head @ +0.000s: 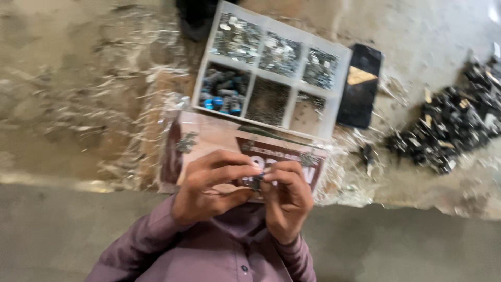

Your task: The person sits at a workbench assembling small metal chain link components by hand, fitting parts together one at a time and placing the finished assemblies into a compartment of a plastic organizer box. Large piles of unassembled metal parts sit on the table around the work area.

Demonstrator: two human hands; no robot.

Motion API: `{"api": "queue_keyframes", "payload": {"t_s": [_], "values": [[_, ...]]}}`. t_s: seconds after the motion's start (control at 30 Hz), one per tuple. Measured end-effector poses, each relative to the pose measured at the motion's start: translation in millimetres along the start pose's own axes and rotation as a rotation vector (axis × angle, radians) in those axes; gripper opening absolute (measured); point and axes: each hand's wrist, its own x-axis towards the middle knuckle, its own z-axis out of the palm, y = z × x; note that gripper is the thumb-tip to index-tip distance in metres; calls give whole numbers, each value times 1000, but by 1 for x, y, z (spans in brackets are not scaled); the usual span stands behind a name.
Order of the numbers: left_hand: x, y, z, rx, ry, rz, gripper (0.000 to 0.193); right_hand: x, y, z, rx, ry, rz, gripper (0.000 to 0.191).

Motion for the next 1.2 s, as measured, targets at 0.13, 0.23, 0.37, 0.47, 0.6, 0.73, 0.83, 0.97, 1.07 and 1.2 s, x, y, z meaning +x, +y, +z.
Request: {"api": "queue_keyframes", "payload": {"t_s": [0.13, 0.23, 0.37, 0.47, 0.6, 0.73, 0.83, 0.97, 1.07, 1.2], "values": [[6, -3, 7, 88, -33, 8, 46, 6, 8, -17, 15, -119, 30, 18], [10, -3, 17, 34, -64, -29, 44, 7, 14, -29, 304, -132, 203, 22], [15, -4, 27, -41, -116, -28, 45, 1, 21, -44, 345, -143, 287, 24], [19, -6, 30, -70, -172, 12, 47, -2, 29, -54, 499, -126, 347, 22], [20, -9, 30, -71, -198, 42, 44, -15, 31, -62, 243, 84, 289, 21], [22, -15, 20, -120, -101, -28, 41, -23, 30, -66, -892, 238, -280, 33], [24, -21, 17, -132, -57, -35, 39, -24, 25, -67, -970, 142, -181, 50], [26, -20, 20, -96, -69, -44, 41, -24, 23, -65, -1020, 55, -169, 75], [28, -18, 23, -73, -94, -49, 41, -25, 29, -64, -1094, 6, -130, 92], [27, -13, 24, -25, -102, -1, 42, -32, 39, -75, -1074, -103, -281, 81]]}}
